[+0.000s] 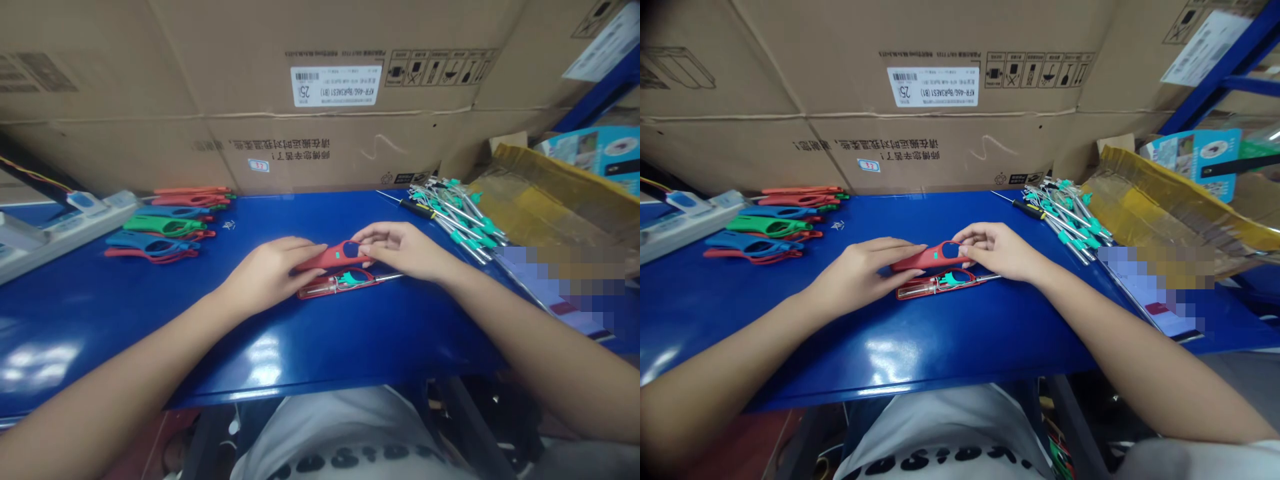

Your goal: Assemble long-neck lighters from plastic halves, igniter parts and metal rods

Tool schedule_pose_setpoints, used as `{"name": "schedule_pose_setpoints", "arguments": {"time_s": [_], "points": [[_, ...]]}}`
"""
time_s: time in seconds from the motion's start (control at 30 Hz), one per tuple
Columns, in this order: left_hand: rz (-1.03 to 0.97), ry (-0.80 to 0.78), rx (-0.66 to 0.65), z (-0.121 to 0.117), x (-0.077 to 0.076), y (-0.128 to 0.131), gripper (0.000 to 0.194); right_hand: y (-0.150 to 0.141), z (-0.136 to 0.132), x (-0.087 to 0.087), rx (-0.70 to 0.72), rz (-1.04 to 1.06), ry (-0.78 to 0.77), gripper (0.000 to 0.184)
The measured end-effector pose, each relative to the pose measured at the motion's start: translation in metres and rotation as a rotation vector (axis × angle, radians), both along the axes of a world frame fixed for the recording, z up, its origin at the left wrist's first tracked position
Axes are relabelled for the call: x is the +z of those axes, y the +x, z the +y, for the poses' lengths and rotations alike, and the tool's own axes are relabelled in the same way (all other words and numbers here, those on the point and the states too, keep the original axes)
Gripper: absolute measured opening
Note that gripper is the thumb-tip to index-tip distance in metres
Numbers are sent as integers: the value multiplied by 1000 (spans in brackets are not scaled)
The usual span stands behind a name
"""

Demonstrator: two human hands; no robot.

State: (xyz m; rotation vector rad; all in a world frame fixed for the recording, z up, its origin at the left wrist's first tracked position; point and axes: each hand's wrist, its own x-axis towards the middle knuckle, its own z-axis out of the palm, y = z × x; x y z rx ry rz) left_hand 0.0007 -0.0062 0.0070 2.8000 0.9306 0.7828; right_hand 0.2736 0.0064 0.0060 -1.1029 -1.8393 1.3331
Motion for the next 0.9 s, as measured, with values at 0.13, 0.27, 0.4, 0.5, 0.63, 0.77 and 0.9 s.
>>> {"name": "schedule_pose_setpoints", "arguments": {"time_s": [0.13,0.27,0.4,0.5,0.63,0.77,0.9], "points": [[11,-129,-33,-4,6,1,35,2,-8,8,149,-295,328,43],[73,-235,-55,-7,11,2,33,4,-10,11,237,-427,471,37],[159,-267,-52,-9,12,3,31,6,-7,8,299,-412,526,36],[218,-264,-47,-11,13,5,31,7,-7,5,316,-412,525,34],[273,-261,-37,-11,12,6,30,6,-7,2,333,-442,512,34],[319,-231,-24,-12,12,6,30,5,-7,2,343,-453,532,33],[346,-222,-5,-12,13,6,30,6,-6,2,342,-484,558,33]]}}
